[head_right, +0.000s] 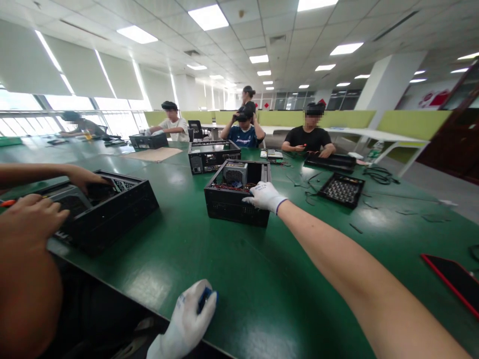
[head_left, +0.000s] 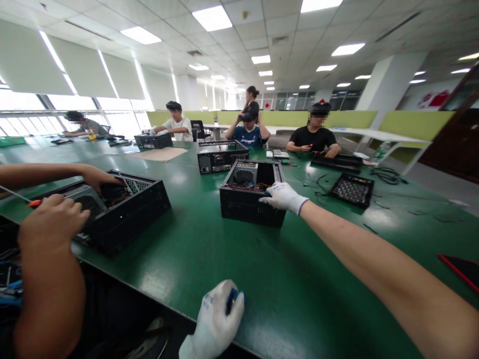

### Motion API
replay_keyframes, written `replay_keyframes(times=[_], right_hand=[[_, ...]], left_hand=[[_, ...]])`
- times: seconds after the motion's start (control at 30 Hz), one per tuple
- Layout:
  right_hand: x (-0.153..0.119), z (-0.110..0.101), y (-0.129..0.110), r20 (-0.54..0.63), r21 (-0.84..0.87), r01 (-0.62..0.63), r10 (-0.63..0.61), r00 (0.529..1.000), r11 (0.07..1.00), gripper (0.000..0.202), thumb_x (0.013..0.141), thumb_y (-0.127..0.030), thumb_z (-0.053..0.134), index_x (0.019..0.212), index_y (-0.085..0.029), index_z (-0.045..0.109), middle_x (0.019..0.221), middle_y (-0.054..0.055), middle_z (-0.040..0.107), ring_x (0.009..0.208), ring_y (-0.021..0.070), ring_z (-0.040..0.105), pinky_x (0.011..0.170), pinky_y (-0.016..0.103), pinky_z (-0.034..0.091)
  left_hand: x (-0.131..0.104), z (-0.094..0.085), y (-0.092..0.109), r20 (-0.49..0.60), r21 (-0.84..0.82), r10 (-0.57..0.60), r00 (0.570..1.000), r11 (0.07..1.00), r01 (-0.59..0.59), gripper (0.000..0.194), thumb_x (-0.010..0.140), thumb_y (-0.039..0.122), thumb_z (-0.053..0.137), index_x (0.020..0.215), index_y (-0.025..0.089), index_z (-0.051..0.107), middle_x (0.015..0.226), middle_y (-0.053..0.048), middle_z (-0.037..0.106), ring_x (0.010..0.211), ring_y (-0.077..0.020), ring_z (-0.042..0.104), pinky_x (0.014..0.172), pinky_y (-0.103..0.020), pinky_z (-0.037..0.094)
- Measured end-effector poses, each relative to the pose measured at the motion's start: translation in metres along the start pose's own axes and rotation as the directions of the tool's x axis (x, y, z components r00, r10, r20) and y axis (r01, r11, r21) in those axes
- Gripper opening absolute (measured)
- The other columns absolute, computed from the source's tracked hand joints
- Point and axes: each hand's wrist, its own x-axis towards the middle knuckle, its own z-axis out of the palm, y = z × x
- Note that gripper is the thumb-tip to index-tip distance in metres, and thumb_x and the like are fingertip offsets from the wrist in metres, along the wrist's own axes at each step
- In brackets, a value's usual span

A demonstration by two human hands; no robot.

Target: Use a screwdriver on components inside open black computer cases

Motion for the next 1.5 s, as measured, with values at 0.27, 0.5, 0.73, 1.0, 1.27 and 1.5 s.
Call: replay_keyframes(times=[0.27,0.5,0.73,1.0,1.27,1.5], right_hand=[[-0.046,-0.008,-0.004,-0.034,-0.027,0.049,-0.049,0.998,0.998,0.068,0.102,-0.07,0.038,0.105,-0.014,0.076,0.105,0.021,0.075,0.105,0.0337,0.067,0.086,0.038,0.043],[-0.146,-0.001,-0.01,-0.134,-0.029,0.123,-0.126,0.983,0.992,0.064,0.101,-0.07,0.042,0.092,-0.016,0.075,0.09,0.015,0.071,0.09,0.0288,0.064,0.086,0.039,0.04],[-0.252,-0.009,-0.023,-0.254,0.103,0.2,-0.169,0.952,0.974,0.049,0.097,-0.063,0.06,0.074,-0.02,0.069,0.078,0.009,0.064,0.081,0.0258,0.06,0.087,0.043,0.044],[-0.341,-0.003,-0.036,-0.385,0.294,0.272,-0.146,0.911,0.916,0.034,0.093,-0.054,0.068,0.073,-0.026,0.065,0.083,0.007,0.067,0.082,0.027,0.061,0.092,0.052,0.05],[-0.371,-0.006,-0.05,-0.445,0.328,0.273,-0.107,0.889,0.904,0.032,0.094,-0.056,0.064,0.077,-0.03,0.067,0.084,0.008,0.072,0.086,0.0299,0.066,0.096,0.056,0.053],[-0.393,0.01,-0.036,-0.416,0.262,0.218,-0.094,0.905,0.94,0.046,0.087,-0.066,0.07,0.117,-0.031,0.075,0.127,0.012,0.074,0.129,0.0412,0.06,0.103,0.061,0.052]], left_hand=[[-0.001,-0.001,0.001,0.037,0.003,-0.011,0.999,1.0,0.011,0.024,0.105,0.037,0.049,0.089,0.023,0.059,0.074,0.001,0.062,0.068,-0.0167,0.062,0.067,-0.03,0.048],[-0.004,0.002,-0.002,0.013,0.0,-0.003,1.0,1.0,0.003,0.022,0.105,0.037,0.051,0.092,0.022,0.06,0.081,-0.002,0.066,0.074,-0.0182,0.066,0.069,-0.03,0.05],[-0.005,-0.011,0.003,-0.03,-0.057,-0.021,0.999,0.998,0.019,0.027,0.104,0.037,0.049,0.085,0.022,0.059,0.074,0.0,0.064,0.068,-0.0177,0.063,0.066,-0.029,0.051],[0.006,-0.073,0.051,-0.228,-0.092,0.108,0.968,0.987,-0.132,0.023,0.102,0.028,0.048,0.081,0.022,0.054,0.07,0.002,0.055,0.061,-0.0136,0.053,0.059,-0.026,0.046],[0.034,-0.097,0.135,0.147,-0.064,0.472,0.869,0.881,-0.468,0.012,0.094,0.021,0.061,0.085,0.023,0.053,0.071,0.003,0.054,0.061,-0.0131,0.049,0.057,-0.029,0.035],[0.041,-0.085,0.148,0.331,0.03,0.505,0.797,0.839,-0.543,0.015,0.095,0.025,0.06,0.081,0.024,0.054,0.073,0.001,0.058,0.062,-0.0157,0.052,0.056,-0.033,0.034]])
